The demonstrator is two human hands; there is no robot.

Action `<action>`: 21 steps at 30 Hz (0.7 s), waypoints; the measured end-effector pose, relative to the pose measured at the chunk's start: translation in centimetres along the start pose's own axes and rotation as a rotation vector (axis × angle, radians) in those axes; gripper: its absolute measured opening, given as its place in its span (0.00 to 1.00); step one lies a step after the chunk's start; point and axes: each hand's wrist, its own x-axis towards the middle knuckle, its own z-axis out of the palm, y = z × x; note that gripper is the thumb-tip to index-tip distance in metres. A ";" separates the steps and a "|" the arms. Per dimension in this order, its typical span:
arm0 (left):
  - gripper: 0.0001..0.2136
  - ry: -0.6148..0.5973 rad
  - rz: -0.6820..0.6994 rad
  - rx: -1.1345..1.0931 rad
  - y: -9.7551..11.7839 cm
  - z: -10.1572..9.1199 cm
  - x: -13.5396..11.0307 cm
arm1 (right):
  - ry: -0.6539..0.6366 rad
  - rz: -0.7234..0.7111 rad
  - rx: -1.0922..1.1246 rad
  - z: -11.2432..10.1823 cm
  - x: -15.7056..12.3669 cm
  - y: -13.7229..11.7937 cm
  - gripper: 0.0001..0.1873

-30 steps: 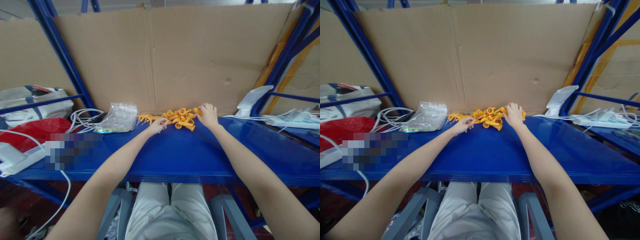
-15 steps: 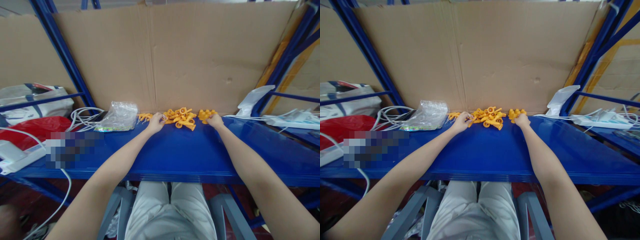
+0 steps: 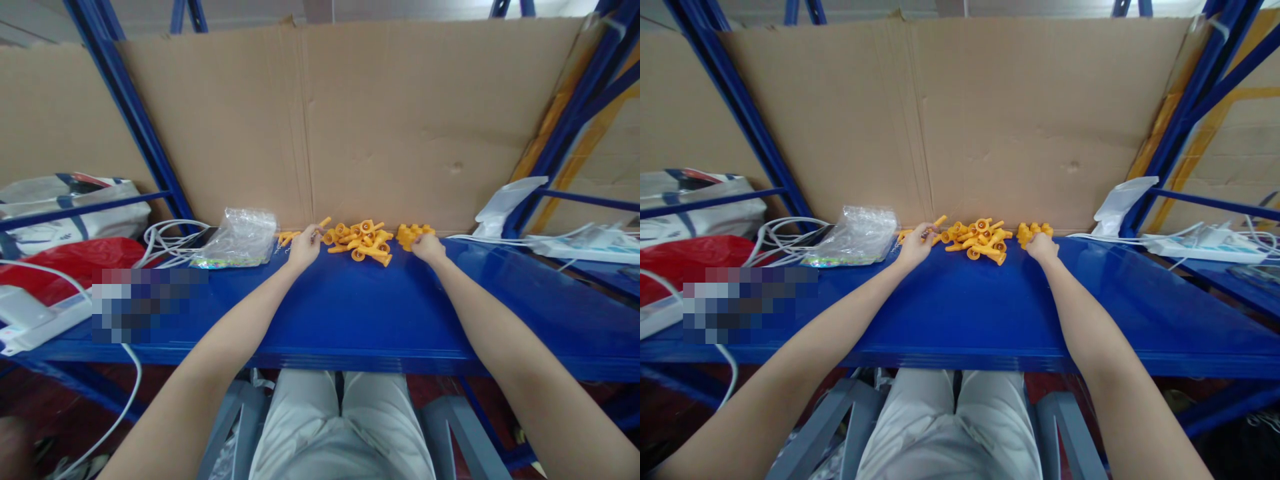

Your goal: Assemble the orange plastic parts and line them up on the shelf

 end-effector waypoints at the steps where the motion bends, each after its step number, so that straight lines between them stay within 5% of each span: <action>1: 0.11 -0.008 0.001 0.028 -0.1 0.0 0.0 | -0.039 0.048 -0.029 -0.4 -0.5 -0.5 0.16; 11: 0.22 -0.291 -0.200 0.375 0.1 0.5 -0.9 | -0.053 -0.104 -0.172 -2.0 -3.3 -4.0 0.21; 21: 0.26 -0.366 -0.182 0.481 -0.4 0.0 0.4 | -0.053 -0.248 -0.213 -1.7 -4.0 -5.6 0.20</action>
